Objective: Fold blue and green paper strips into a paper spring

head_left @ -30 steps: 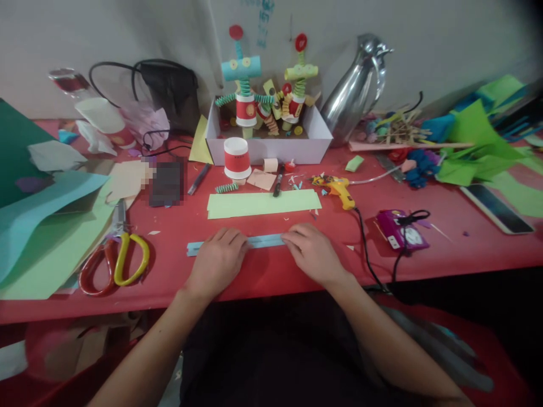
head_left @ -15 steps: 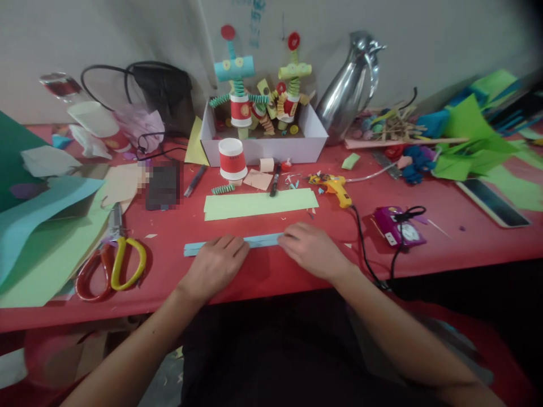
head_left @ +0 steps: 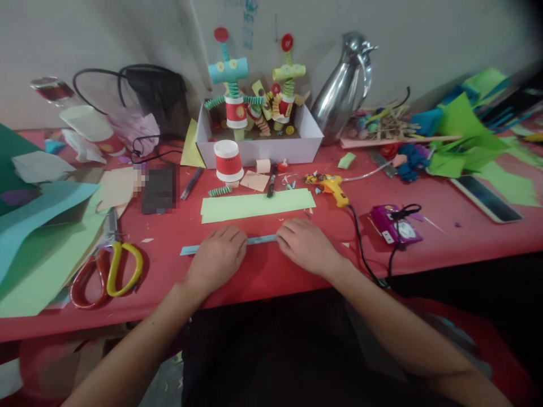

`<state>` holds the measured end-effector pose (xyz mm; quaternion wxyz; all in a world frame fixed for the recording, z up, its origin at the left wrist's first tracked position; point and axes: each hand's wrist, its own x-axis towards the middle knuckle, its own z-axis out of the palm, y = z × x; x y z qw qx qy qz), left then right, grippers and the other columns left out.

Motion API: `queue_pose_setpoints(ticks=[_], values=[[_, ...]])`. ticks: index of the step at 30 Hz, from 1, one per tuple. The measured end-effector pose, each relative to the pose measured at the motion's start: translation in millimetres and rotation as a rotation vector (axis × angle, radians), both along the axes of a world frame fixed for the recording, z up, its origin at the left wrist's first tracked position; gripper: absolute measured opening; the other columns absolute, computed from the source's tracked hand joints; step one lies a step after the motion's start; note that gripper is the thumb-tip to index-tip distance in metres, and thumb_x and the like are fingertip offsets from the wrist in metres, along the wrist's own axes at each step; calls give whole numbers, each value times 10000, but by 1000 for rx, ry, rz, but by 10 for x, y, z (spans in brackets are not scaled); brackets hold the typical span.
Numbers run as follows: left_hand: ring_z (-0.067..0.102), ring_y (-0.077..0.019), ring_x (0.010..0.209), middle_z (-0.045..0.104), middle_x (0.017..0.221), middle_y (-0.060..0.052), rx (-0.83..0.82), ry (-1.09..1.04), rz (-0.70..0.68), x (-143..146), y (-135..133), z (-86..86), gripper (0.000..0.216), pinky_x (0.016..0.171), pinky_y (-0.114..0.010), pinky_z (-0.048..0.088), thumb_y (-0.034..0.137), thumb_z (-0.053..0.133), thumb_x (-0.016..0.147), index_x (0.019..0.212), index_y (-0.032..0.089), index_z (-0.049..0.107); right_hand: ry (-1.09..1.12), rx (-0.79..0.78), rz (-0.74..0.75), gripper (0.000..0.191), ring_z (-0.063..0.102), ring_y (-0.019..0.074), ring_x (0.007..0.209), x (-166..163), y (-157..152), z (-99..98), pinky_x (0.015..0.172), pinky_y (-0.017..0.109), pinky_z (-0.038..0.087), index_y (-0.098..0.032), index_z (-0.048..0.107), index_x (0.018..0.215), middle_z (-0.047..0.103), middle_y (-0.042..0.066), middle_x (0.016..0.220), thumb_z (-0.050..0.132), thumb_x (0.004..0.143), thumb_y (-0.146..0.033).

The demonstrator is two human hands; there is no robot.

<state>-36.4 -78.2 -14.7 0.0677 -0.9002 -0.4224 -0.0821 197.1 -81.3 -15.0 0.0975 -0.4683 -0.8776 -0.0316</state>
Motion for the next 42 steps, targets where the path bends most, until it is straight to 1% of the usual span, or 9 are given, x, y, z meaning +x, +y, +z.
queue_pose_setpoints(ticks=[4,8,14,17,22,25,29,36,42], values=[[572,-237,853,630,880,-80,-61,-15,126,50,38,-13,231,773,-372,447,218,381,952,914,161,602,-12,-59,-99,229,523,222,873,-48,34,39,795,352,331,-164,591,905,633,76,880,393,976,-254],[591,-239,840,645,884,-79,-131,-19,253,84,33,20,225,699,-349,433,251,392,949,900,175,598,13,-146,-155,181,544,201,836,-35,57,63,773,333,322,-191,591,933,642,58,881,423,972,-248],[601,-253,860,652,895,-85,-150,27,325,153,7,96,201,683,-347,408,247,405,934,898,181,591,56,-191,-166,174,574,192,856,-3,83,76,771,321,329,-211,603,939,653,36,883,443,976,-270],[601,-261,863,654,906,-91,-142,57,342,188,-12,109,211,692,-358,405,241,392,932,907,177,592,32,-187,-179,182,591,203,860,-4,102,84,775,333,340,-201,610,935,667,43,887,460,972,-297],[599,-276,878,658,934,-113,-62,80,336,206,-54,65,251,729,-387,411,255,360,947,941,163,594,-38,-154,-217,275,605,222,805,26,161,71,728,341,354,-173,611,835,671,62,832,517,938,-410],[601,-281,859,658,927,-119,5,83,309,175,-74,16,265,711,-393,411,270,347,958,960,159,588,-14,-147,-219,258,604,206,788,42,175,49,700,323,348,-186,601,811,670,47,812,542,927,-409],[604,-271,835,660,899,-103,47,60,301,103,-73,-22,232,692,-379,412,311,391,952,922,173,576,48,-142,-236,251,596,192,781,55,150,23,666,308,329,-196,578,795,663,32,794,565,914,-416],[610,-254,847,665,930,-81,-37,8,299,-63,-30,-26,206,705,-360,419,329,404,952,926,199,562,226,-208,-244,139,575,168,810,200,124,-35,682,283,327,-199,539,869,652,23,857,608,898,-316],[609,-223,821,662,906,-60,-154,-143,346,-392,-7,-86,158,737,-336,430,324,448,924,865,212,542,312,-255,-232,72,562,163,851,290,106,-78,714,280,324,-205,543,844,634,8,892,603,882,-215]])
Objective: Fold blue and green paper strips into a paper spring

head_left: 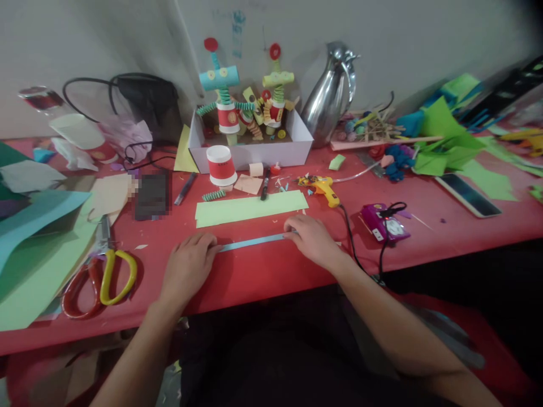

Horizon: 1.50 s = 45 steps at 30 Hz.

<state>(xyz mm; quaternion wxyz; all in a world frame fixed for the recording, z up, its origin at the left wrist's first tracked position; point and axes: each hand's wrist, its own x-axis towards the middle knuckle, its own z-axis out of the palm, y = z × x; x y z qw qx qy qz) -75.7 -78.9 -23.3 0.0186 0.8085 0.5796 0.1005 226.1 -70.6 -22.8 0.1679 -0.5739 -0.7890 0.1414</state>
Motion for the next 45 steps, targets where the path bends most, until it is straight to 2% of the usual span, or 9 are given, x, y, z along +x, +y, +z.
queue_pose_setpoints(ticks=[5,12,17,22,28,35,40,43,45], values=[[596,-207,788,645,875,-46,-36,-152,48,-206,-12,-13,169,725,-319,437,352,463,900,834,215,539,69,-23,-49,85,549,157,821,67,-5,-22,695,273,345,-205,556,819,612,10,861,593,850,-135],[605,-203,808,625,892,-55,-19,-304,110,-292,-41,12,161,764,-319,472,339,494,865,854,209,588,66,-4,-42,47,545,162,828,170,41,-72,730,287,395,-192,583,836,567,33,891,619,839,-161],[579,-244,916,641,925,-74,11,-238,8,-408,-38,-46,148,872,-397,433,303,462,889,837,211,566,-85,43,-44,45,531,202,861,170,-3,-61,756,331,381,-191,584,827,593,51,881,625,847,-185],[589,-252,888,676,927,-74,20,-158,0,-460,-77,-55,144,841,-419,421,302,469,898,870,210,576,-9,7,19,96,550,190,835,144,-64,-8,751,314,406,-177,570,946,636,51,875,561,874,-115],[619,-234,875,723,903,-28,208,-100,-102,-581,-163,46,205,860,-424,426,266,482,912,869,287,682,31,174,151,149,580,178,855,231,-92,-7,789,309,427,-186,645,854,680,47,877,514,910,-141],[628,-240,893,714,950,-49,266,142,-307,-702,31,186,266,911,-450,410,159,453,898,975,263,684,-278,458,346,287,646,197,898,192,146,-49,762,331,455,-164,691,995,725,89,1034,411,952,-125],[615,-271,859,688,878,-88,221,274,-368,-649,39,222,262,877,-462,424,66,470,825,900,206,678,-322,454,365,282,656,214,1018,132,165,-115,799,351,490,-157,686,1058,705,94,1145,451,923,-80],[594,-291,780,638,768,-106,151,359,-259,-420,-13,361,250,762,-466,437,6,467,743,740,182,645,-348,431,347,295,651,222,1046,118,122,-119,824,363,499,-149,672,1101,694,103,1169,459,913,-70],[582,-314,826,618,791,-138,191,383,-153,-132,-5,460,257,717,-463,434,-4,441,747,678,165,622,-378,431,345,296,650,222,1048,110,109,-109,827,359,502,-146,668,1109,692,105,1172,458,914,-71]])
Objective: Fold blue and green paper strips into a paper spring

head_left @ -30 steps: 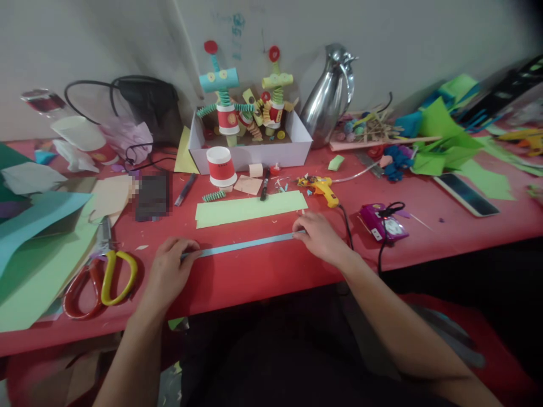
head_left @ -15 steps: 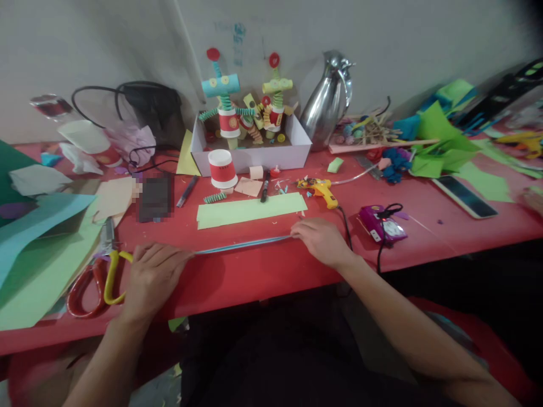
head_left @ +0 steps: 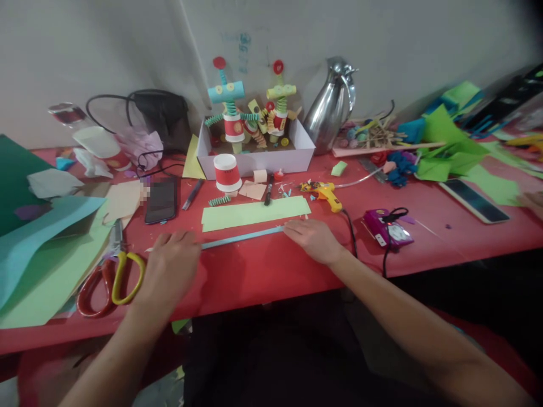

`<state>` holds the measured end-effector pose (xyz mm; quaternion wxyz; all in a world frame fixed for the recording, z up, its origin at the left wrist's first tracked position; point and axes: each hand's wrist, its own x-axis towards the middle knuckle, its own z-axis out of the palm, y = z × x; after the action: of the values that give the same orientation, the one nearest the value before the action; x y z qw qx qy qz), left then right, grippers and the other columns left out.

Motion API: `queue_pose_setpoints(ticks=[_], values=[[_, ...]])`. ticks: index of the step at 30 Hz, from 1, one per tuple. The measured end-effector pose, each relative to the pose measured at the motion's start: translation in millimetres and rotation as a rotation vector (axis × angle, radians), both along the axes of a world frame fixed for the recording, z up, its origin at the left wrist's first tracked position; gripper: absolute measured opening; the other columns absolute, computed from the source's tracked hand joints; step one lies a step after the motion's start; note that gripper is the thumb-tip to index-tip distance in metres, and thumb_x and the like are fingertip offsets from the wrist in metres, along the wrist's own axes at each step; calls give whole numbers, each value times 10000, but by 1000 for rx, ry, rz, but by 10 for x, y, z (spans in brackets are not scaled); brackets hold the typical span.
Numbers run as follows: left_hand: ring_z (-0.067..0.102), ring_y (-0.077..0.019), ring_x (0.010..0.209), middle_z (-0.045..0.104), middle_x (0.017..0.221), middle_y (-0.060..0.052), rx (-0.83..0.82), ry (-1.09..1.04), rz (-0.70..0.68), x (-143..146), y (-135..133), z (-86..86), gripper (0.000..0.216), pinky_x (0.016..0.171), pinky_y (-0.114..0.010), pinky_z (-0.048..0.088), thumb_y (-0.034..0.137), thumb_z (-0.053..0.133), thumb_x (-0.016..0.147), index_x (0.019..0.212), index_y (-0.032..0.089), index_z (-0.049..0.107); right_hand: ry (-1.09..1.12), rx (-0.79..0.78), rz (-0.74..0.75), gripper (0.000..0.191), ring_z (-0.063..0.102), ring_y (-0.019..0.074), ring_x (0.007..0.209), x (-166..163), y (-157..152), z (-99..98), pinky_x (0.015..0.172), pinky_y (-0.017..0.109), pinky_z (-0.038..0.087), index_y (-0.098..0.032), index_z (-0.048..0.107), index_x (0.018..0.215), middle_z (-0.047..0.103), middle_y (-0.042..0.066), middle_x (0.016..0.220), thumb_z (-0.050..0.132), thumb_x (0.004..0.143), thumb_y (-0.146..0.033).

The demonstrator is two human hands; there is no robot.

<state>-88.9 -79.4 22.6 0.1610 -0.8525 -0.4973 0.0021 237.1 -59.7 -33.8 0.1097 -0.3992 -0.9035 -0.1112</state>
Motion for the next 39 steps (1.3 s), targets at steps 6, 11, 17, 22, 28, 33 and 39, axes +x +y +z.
queue_pose_setpoints(ticks=[6,11,17,22,28,33,39], values=[[572,-207,823,592,881,-80,-183,-238,-268,958,290,-174,221,707,-333,471,132,491,885,960,197,688,-11,79,44,274,666,225,985,-21,-14,9,781,339,518,-122,670,1088,709,120,1115,501,883,-55],[583,-135,752,560,842,-27,-285,-467,-225,1062,437,-511,304,663,-245,461,281,434,959,1122,296,690,47,184,37,299,670,210,935,-16,-37,-55,777,324,511,-126,676,1071,718,103,1082,504,850,-18],[582,-129,748,567,858,-27,-271,-501,-215,1011,374,-572,334,645,-238,446,296,405,968,1154,308,682,10,292,-36,303,666,242,901,-6,-52,-91,801,360,489,-114,695,1061,728,119,1039,493,851,-33],[588,-141,763,581,856,-28,-249,-488,-251,1016,386,-591,342,611,-246,434,285,389,970,1131,293,691,-25,292,-24,339,661,237,920,-5,-70,-98,831,358,483,-109,697,1065,726,122,1049,467,840,-4],[593,-145,736,588,843,-31,-221,-458,-252,1004,377,-609,338,576,-251,426,267,401,960,1147,312,678,-73,251,-83,387,662,237,942,-6,-124,-111,796,357,486,-123,688,1106,719,102,1099,454,826,7],[593,-155,760,583,832,-27,-209,-463,-254,1003,359,-618,353,562,-251,428,217,418,943,1155,340,672,-50,206,-134,409,644,248,1011,55,-190,-152,820,361,474,-149,688,1125,705,86,1148,463,814,-5],[605,-151,792,590,831,-27,-235,-490,-253,999,386,-624,360,616,-243,454,203,426,939,1163,340,672,-5,127,-171,545,582,264,1142,106,-270,-144,892,380,445,-177,626,1234,646,59,1268,447,759,19]])
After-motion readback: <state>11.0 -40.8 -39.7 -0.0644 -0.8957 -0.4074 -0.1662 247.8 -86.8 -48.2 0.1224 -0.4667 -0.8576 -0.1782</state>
